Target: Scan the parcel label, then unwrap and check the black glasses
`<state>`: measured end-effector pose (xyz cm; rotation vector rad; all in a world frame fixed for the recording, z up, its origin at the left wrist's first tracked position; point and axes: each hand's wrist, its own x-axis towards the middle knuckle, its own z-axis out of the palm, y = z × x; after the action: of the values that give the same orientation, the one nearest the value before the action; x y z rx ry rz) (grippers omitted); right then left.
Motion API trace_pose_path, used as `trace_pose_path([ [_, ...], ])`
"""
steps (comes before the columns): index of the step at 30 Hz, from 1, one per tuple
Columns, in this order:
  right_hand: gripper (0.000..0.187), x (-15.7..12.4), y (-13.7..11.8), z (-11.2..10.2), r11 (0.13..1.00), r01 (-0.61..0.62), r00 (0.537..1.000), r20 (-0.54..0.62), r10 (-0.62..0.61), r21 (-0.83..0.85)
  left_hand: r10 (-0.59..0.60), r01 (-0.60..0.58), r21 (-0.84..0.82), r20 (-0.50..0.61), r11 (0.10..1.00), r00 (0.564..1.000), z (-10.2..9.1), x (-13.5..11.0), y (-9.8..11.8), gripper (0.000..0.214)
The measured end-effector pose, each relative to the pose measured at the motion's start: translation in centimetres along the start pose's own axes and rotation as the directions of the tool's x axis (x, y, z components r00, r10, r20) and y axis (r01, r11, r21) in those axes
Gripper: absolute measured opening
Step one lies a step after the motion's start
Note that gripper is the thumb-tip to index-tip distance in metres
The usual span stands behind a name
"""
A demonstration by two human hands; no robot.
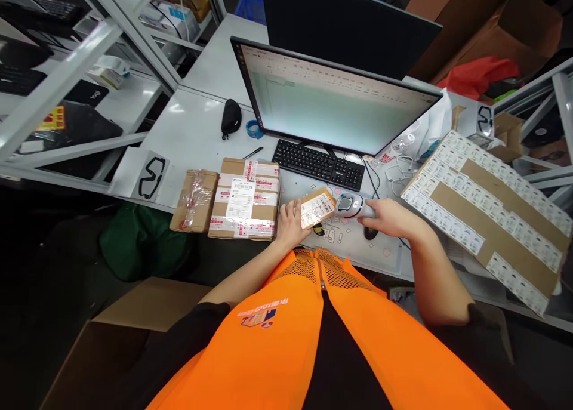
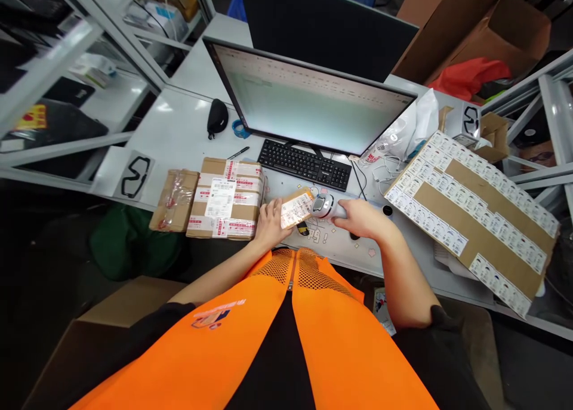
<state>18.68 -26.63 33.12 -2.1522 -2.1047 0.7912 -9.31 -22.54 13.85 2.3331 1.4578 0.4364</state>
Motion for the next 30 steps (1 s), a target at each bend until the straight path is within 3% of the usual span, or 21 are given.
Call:
trace_pose_path([
  [5,0.018,1.4,-1.9,-0.5,0.990,0.027,0.997,0.080,-0.015,-0.142,-0.018,0.018,-0.007,-0.010,1.000,1.000,-0.1,-0.6,-0.2,0.102],
  [11,0.016,1.5,-3.1,-0.7,0.986,0.001,0.986,0.167,0.027,-0.169,-0.085,0.085,0.017,0.055,0.996,0.995,-0.6,-0.8,-0.5,0.102],
  [15,0.019,1.6,-3.0,0.0,0.981,-0.060,0.986,0.141,0.087,-0.185,-0.150,0.147,0.033,0.125,0.989,0.981,-0.9,-0.7,-0.3,0.106],
  [19,0.024,1.4,-1.4,1.6,0.985,-0.125,0.985,0.102,0.137,-0.120,-0.242,0.229,0.083,0.232,0.970,0.942,0.0,-1.2,0.1,0.113],
  [22,0.027,1.3,1.0,4.3,0.987,-0.161,0.986,0.040,0.161,-0.011,-0.285,0.255,0.132,0.320,0.958,0.904,1.3,-1.9,0.2,0.120],
  [25,0.033,1.6,3.1,8.7,0.946,-0.306,0.949,-0.043,0.312,0.106,-0.272,0.238,0.133,0.407,0.962,0.872,2.4,-1.9,0.0,0.127],
  [27,0.039,2.1,4.0,12.4,0.894,-0.418,0.896,-0.088,0.435,0.160,-0.270,0.249,0.106,0.407,0.963,0.873,2.9,-1.3,-0.2,0.123],
  [30,0.056,3.4,4.6,18.2,0.848,-0.481,0.843,-0.147,0.517,0.224,-0.293,0.320,-0.029,0.330,0.947,0.897,3.7,0.7,-0.4,0.101],
])
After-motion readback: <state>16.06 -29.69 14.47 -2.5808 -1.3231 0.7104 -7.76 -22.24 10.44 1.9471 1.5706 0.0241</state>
